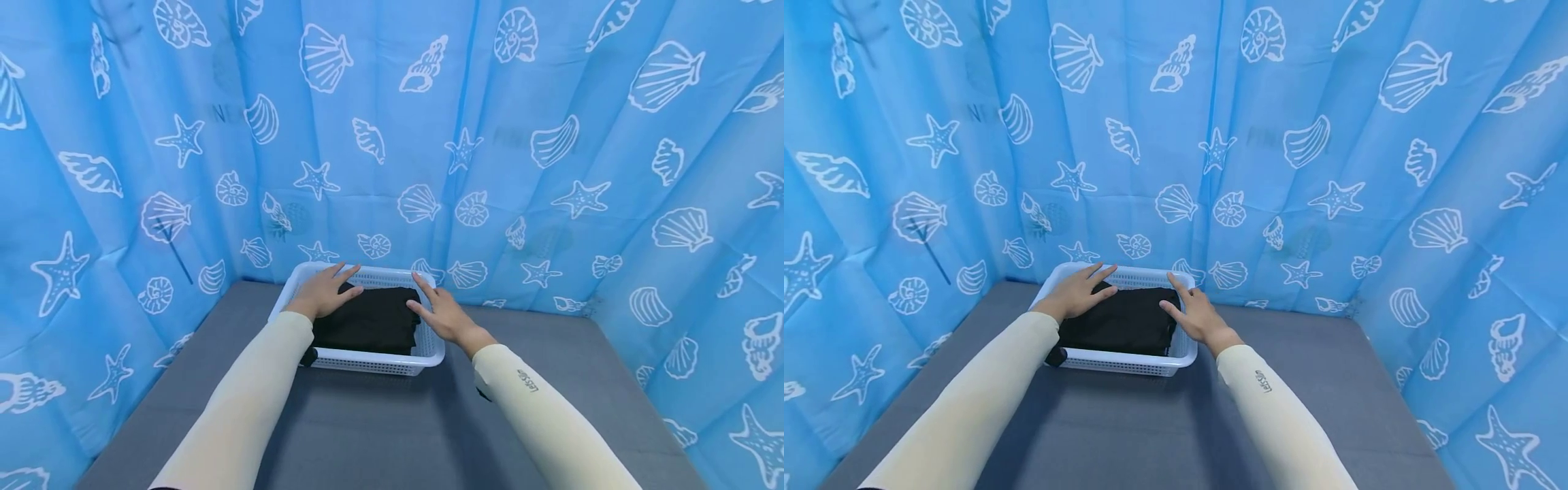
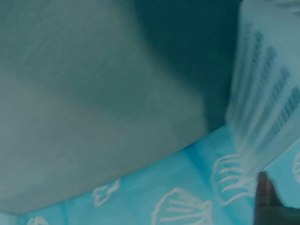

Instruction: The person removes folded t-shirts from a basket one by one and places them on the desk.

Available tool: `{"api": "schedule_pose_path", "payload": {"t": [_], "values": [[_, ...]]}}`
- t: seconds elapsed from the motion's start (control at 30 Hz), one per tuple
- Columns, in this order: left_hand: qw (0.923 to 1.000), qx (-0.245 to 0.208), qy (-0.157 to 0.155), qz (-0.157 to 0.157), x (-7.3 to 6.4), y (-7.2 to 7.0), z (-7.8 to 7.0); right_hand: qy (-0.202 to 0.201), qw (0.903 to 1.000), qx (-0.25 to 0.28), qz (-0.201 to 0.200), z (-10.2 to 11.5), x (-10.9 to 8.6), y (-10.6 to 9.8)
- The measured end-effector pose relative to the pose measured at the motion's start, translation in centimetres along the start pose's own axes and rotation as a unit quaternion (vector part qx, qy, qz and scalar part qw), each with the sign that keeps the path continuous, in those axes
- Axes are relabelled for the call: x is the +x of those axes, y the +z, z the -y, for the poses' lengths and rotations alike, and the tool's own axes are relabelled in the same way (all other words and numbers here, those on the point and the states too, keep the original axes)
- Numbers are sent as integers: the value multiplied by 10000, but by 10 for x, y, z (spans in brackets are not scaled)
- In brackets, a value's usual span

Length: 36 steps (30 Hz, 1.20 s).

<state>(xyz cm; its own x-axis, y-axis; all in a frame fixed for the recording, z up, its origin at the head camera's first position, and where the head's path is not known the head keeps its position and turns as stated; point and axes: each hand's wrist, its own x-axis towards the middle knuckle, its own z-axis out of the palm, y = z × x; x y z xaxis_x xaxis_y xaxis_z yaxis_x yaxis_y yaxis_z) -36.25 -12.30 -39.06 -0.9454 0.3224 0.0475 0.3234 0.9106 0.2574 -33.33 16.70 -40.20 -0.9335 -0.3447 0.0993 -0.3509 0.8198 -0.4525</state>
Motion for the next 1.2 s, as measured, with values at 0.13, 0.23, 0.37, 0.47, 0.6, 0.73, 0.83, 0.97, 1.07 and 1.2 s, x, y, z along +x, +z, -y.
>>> {"api": "schedule_pose_path", "payload": {"t": [0.13,0.23,0.37,0.47,0.6,0.73,0.83,0.97,1.07,1.2], "values": [[9994,-121,-322,86,-1,7,14,335,9975,588,-204,14,3,7],[9975,-385,-571,129,-2,12,22,679,9939,837,-246,26,6,12],[9912,-963,-892,195,-5,19,27,1258,9871,986,-17,38,9,19],[9850,-1402,-983,207,-6,27,30,1588,9782,1321,220,42,9,26],[9783,-1834,-958,97,-6,36,32,1742,9638,1997,286,42,9,34],[9696,-2191,-1081,106,-6,41,35,1789,9472,2649,228,37,11,40],[9641,-2361,-1200,181,-8,44,36,1855,9306,3144,254,34,15,44],[9606,-2490,-1222,147,-9,45,39,2033,9068,3680,302,29,21,51],[9563,-2681,-1166,65,-10,46,41,2130,8880,4064,291,27,25,56],[9488,-2985,-1033,-5,-10,47,45,2147,8602,4618,242,26,28,60]]}}
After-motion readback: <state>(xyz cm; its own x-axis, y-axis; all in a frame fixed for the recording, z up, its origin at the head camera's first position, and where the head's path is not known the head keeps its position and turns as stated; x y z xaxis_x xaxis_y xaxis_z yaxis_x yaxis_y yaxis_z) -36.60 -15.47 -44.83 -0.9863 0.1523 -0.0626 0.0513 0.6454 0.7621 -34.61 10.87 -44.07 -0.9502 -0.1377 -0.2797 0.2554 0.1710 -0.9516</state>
